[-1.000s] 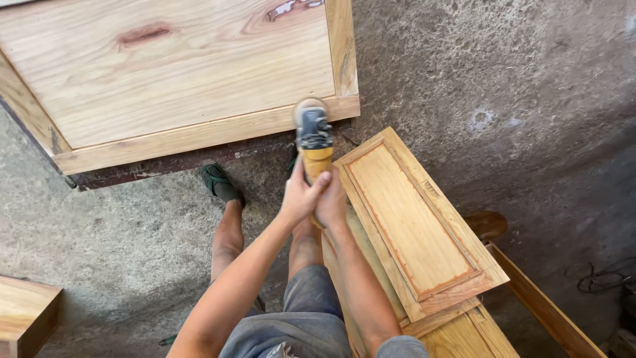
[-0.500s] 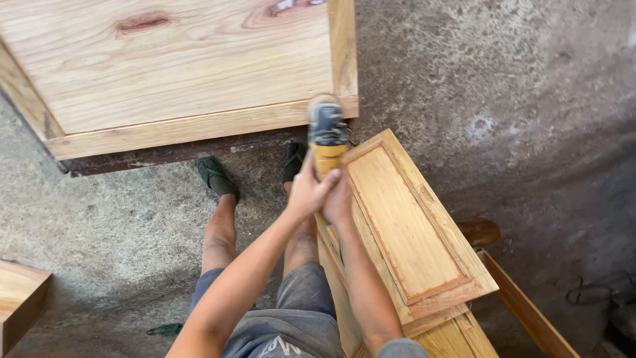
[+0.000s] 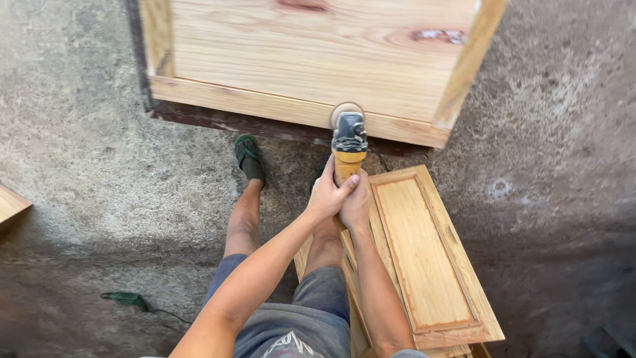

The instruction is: The person uses an angle grinder with a sanding disc to smooth the surfaces and edges of wooden panels. They handle the panels one at a time, flipping them over to sand both sides and edges, then placing them back on a stack.

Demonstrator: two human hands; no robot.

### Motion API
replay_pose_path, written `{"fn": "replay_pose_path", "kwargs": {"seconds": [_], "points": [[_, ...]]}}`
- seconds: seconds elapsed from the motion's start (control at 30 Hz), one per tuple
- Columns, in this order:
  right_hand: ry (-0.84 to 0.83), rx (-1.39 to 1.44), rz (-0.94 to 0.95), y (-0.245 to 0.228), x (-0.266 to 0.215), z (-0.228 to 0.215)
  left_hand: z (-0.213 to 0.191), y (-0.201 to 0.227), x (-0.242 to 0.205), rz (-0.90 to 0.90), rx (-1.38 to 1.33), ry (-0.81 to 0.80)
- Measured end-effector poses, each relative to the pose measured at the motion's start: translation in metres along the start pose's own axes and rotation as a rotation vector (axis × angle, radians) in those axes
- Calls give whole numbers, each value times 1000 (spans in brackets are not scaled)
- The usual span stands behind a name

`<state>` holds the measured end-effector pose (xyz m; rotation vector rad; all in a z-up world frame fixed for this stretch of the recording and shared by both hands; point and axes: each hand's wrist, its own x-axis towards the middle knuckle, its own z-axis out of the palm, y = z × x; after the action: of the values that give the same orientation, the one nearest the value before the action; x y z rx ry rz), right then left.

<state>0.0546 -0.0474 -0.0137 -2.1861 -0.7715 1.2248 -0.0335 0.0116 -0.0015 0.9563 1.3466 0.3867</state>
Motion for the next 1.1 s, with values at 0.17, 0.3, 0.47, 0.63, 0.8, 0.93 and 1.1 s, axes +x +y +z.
{"fn": "replay_pose_path", "kwargs": {"seconds": [0.17, 0.3, 0.47, 0.63, 0.8, 0.93, 1.1], "points": [[-117, -68, -61, -55, -11, 82, -99, -8, -3, -6, -150, 112], [-183, -95, -164, -92, -19, 156, -181, -20, -7, 34, -204, 208], [-231, -86, -254, -135, -21, 237, -269, -36, 9, 51, -285, 239], [-248, -133, -182, -176, -22, 273, -313, -38, 21, 39, -316, 226], [-322, -175, -254, -182, -29, 290, -332, -52, 10, 84, -335, 301], [-338, -174, -94, -169, -40, 287, -326, -57, -3, 2, -361, 225], [-170, -138, -55, -166, -52, 265, -311, -39, -2, -51, -256, 82]]}}
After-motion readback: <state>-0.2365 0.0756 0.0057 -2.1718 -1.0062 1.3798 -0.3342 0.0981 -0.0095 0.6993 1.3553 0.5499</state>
